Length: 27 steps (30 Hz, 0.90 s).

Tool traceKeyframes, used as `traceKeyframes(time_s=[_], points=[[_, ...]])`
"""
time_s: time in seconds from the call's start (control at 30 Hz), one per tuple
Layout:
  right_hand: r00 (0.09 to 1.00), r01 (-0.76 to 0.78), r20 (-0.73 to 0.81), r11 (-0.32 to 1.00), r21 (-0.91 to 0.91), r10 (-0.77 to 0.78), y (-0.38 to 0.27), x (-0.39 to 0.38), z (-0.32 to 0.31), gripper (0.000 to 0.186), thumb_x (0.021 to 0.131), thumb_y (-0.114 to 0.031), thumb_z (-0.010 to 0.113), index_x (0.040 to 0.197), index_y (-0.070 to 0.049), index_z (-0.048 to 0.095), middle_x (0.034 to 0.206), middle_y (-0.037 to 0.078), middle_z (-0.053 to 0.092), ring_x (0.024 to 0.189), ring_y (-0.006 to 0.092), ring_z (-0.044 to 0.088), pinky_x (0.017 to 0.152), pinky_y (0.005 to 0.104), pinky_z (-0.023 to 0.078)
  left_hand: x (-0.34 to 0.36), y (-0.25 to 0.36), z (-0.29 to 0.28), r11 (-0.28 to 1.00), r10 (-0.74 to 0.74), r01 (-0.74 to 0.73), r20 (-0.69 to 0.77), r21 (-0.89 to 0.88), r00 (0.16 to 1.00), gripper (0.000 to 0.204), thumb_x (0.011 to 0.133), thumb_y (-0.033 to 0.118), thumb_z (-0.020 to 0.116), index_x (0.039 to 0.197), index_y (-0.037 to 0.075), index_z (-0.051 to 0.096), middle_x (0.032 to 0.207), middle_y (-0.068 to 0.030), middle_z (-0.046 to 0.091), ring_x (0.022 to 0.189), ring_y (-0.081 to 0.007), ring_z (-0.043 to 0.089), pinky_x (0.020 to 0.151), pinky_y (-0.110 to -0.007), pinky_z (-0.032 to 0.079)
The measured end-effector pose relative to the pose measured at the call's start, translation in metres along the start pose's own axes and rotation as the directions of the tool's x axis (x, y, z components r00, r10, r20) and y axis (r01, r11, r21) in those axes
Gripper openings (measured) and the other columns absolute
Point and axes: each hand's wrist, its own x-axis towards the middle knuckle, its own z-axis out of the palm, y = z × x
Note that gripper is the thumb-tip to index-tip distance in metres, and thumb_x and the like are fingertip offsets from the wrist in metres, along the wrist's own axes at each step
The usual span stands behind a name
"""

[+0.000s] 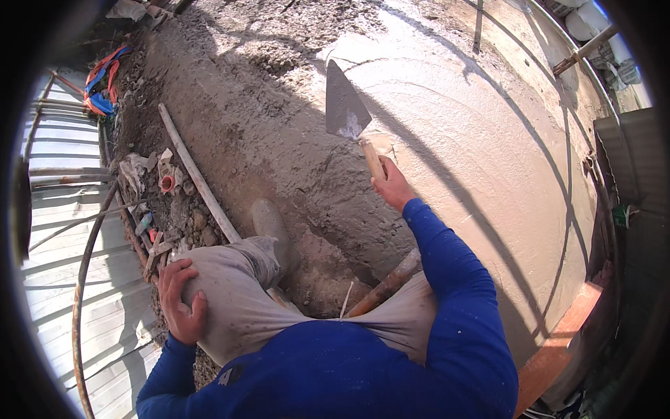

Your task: The person applies wet cement to a wall using a trowel and smooths the surface with a wooden float. The person works in a crouched position, spreading and leveling the cement across the wall area.

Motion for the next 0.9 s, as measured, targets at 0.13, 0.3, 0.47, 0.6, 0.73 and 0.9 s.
traceKeyframes(time_s=[0.13,0.3,0.47,0.6,0.73,0.9], points=[[0.949,-0.28,0.118,0.952,-0.124,0.294,-0.007,-0.002,-0.026,0.038,0.101,-0.025,0.068,0.129,-0.001,0.059,0.091,0.009,0.064,0.075,0.0192,0.063,0.07,0.0378,0.055,-0.008,0.016,-0.002,0.999,0.02,-0.02,0.002,0.047,1.0,0.039,0.072,0.016,0.069,0.11,0.006,0.068,0.129,-0.0161,0.068,0.121,-0.0407,0.06,0.11,-0.052,0.042],[0.994,-0.048,0.035,0.691,-0.721,0.105,0.036,0.0,-0.044,0.039,0.102,-0.035,0.065,0.117,0.001,0.067,0.108,0.028,0.073,0.101,0.0459,0.071,0.09,0.0512,0.055,-0.019,0.017,0.003,0.999,-0.02,0.021,-0.019,0.044,1.0,0.039,0.071,0.017,0.069,0.109,0.006,0.069,0.127,-0.0159,0.068,0.121,-0.0407,0.06,0.11,-0.052,0.042],[0.979,-0.202,-0.105,0.782,-0.59,0.174,0.059,-0.019,-0.071,0.039,0.105,-0.036,0.06,0.112,0.002,0.066,0.103,0.027,0.074,0.099,0.0465,0.071,0.09,0.0526,0.055,-0.036,0.009,0.0,0.997,-0.058,0.06,-0.043,0.046,0.997,0.037,0.072,0.017,0.066,0.107,0.005,0.068,0.127,-0.0169,0.068,0.119,-0.0411,0.06,0.109,-0.052,0.042],[0.898,-0.435,-0.244,0.824,-0.362,0.367,0.076,-0.015,-0.079,0.044,0.108,-0.041,0.054,0.106,0.002,0.065,0.097,0.027,0.072,0.097,0.048,0.069,0.09,0.0538,0.054,-0.033,0.016,-0.001,0.997,-0.065,0.065,-0.009,0.033,0.998,0.038,0.072,0.019,0.066,0.107,0.005,0.067,0.126,-0.0169,0.067,0.119,-0.0406,0.06,0.108,-0.052,0.042],[0.946,-0.324,-0.171,0.75,-0.576,0.277,0.105,-0.019,-0.027,0.046,0.108,-0.046,0.053,0.111,0.0,0.063,0.11,0.032,0.071,0.108,0.0516,0.068,0.092,0.0581,0.052,-0.028,0.02,0.003,0.999,-0.036,0.036,-0.003,0.04,0.999,0.038,0.074,0.022,0.067,0.108,0.006,0.067,0.126,-0.0162,0.067,0.119,-0.0396,0.06,0.108,-0.051,0.041],[0.935,-0.264,-0.038,0.62,-0.739,0.353,0.078,-0.039,0.043,0.044,0.109,-0.045,0.05,0.121,-0.004,0.057,0.116,0.031,0.072,0.112,0.053,0.067,0.096,0.0616,0.052,-0.027,0.025,0.003,0.998,-0.051,0.051,-0.004,0.034,0.999,0.037,0.075,0.024,0.066,0.108,0.007,0.068,0.126,-0.0158,0.067,0.12,-0.0393,0.06,0.11,-0.051,0.04]])
